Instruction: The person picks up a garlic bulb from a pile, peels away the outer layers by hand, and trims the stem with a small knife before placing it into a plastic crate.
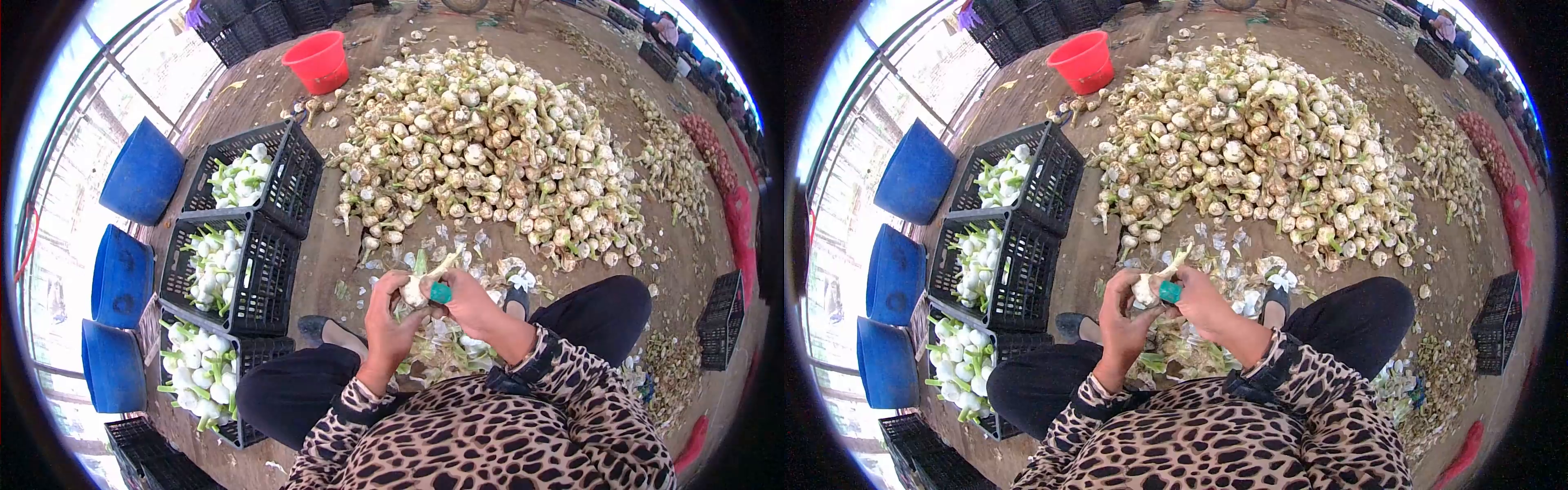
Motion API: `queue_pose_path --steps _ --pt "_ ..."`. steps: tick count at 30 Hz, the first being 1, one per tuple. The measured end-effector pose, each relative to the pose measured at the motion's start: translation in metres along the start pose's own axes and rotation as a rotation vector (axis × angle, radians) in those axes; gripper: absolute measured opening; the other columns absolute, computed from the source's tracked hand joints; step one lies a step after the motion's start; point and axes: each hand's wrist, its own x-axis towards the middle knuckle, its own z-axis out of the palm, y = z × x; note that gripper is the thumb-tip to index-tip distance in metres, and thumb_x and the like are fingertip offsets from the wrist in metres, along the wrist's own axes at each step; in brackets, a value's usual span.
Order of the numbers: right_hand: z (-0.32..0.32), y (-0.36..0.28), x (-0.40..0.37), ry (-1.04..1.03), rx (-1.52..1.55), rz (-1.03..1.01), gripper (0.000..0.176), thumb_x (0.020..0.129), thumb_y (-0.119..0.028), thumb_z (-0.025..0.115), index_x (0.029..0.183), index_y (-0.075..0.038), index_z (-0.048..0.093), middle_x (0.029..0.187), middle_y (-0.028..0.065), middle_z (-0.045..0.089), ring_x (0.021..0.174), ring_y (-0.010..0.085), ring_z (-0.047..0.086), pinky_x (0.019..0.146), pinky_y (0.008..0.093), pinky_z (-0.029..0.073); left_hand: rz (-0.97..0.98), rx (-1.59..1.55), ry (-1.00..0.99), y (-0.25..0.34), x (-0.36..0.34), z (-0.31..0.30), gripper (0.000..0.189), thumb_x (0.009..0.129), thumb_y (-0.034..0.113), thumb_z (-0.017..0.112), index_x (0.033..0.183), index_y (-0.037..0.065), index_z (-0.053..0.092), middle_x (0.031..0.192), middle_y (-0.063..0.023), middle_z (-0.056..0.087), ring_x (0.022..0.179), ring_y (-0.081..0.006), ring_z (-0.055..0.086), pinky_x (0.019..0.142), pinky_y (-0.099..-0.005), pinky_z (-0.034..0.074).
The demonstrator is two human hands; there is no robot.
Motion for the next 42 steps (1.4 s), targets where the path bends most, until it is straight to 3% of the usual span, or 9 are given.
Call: queue_pose_path --steps 3,12,18,25,28,31,35,38,42 --pt "-0.002 0.000 0.000 -0.035 -0.042 -0.046 0.026 0.085 -0.024 0.064 0.097 -0.002 0.058 0.077 0.0006 0.057 0.056 0.0064 0.047 0.048 0.0214 0.039 -0.201 -0.294 0.046 0.000 -0.004 0.003 0.058 0.067 -0.013 0.065 0.119 0.002 0.042 0.117 -0.0060 0.048 0.112 -0.0171 0.048 0.096 -0.0312 0.040" --pt "-0.012 -0.026 -0.012 -0.123 -0.329 -0.154 0.025 0.086 -0.020 0.062 0.099 0.001 0.058 0.073 0.0015 0.058 0.056 0.0073 0.053 0.048 0.0227 0.041 -0.373 -0.789 -0.007 0.003 -0.004 0.001 0.056 0.074 -0.007 0.063 0.125 -0.001 0.040 0.117 -0.0087 0.049 0.111 -0.0178 0.049 0.094 -0.0311 0.042" --pt "-0.019 -0.034 -0.012 -0.227 -0.277 -0.148 0.022 0.086 -0.017 0.061 0.099 0.001 0.058 0.073 0.0024 0.058 0.055 0.0084 0.053 0.049 0.0229 0.043 -0.555 -1.142 -0.060 0.003 -0.003 -0.001 0.060 0.078 0.019 0.070 0.127 0.000 0.041 0.121 -0.0108 0.051 0.110 -0.0214 0.052 0.094 -0.0345 0.044" --pt "-0.034 -0.030 -0.010 -0.358 -0.117 -0.103 0.016 0.085 -0.011 0.060 0.094 0.002 0.057 0.074 0.0043 0.057 0.053 0.0101 0.055 0.048 0.0239 0.046 -0.741 -1.196 -0.075 -0.002 0.003 -0.008 0.056 0.082 0.025 0.066 0.126 0.001 0.041 0.119 -0.0107 0.052 0.109 -0.0231 0.052 0.092 -0.0382 0.045" --pt "-0.034 -0.021 -0.007 -0.280 -0.108 -0.073 0.016 0.085 -0.011 0.060 0.093 0.002 0.057 0.073 0.0041 0.057 0.053 0.0102 0.055 0.049 0.0241 0.046 -0.763 -1.052 -0.019 0.004 0.007 -0.003 0.054 0.082 0.024 0.067 0.124 0.001 0.042 0.116 -0.0099 0.053 0.102 -0.0194 0.055 0.085 -0.0324 0.047" --pt "-0.026 -0.007 -0.003 -0.146 -0.209 -0.128 0.015 0.085 -0.011 0.060 0.093 0.001 0.057 0.072 0.0033 0.057 0.054 0.0102 0.055 0.049 0.0243 0.047 -0.585 -0.682 -0.022 0.005 0.002 0.004 0.051 0.082 0.022 0.067 0.121 0.001 0.044 0.112 -0.0088 0.055 0.094 -0.0158 0.057 0.080 -0.0273 0.047" --pt "-0.033 -0.021 -0.012 -0.373 -0.087 -0.065 0.024 0.081 -0.010 0.064 0.102 0.001 0.058 0.079 0.0046 0.058 0.065 0.0133 0.060 0.052 0.0260 0.048 -0.677 -0.851 -0.038 0.008 0.005 -0.003 0.048 0.081 0.022 0.067 0.118 -0.002 0.047 0.105 -0.0082 0.058 0.092 -0.0168 0.058 0.078 -0.0283 0.049" --pt "-0.041 -0.013 -0.016 -0.366 0.286 0.032 0.023 0.084 -0.008 0.060 0.105 0.001 0.056 0.084 0.0071 0.061 0.067 0.0142 0.061 0.055 0.0265 0.051 -0.696 -1.021 -0.211 0.002 0.004 -0.008 0.050 0.081 0.024 0.067 0.118 -0.003 0.048 0.109 -0.0101 0.059 0.096 -0.0192 0.059 0.080 -0.0302 0.050" --pt "-0.043 -0.012 -0.018 -0.576 0.754 0.054 0.032 0.079 -0.006 0.059 0.111 -0.002 0.055 0.099 0.0114 0.063 0.083 0.0215 0.064 0.065 0.0312 0.054 -0.741 -1.239 -0.333 -0.015 -0.003 -0.009 0.056 0.080 0.027 0.067 0.122 -0.003 0.047 0.115 -0.0119 0.058 0.100 -0.0216 0.059 0.083 -0.0356 0.051"
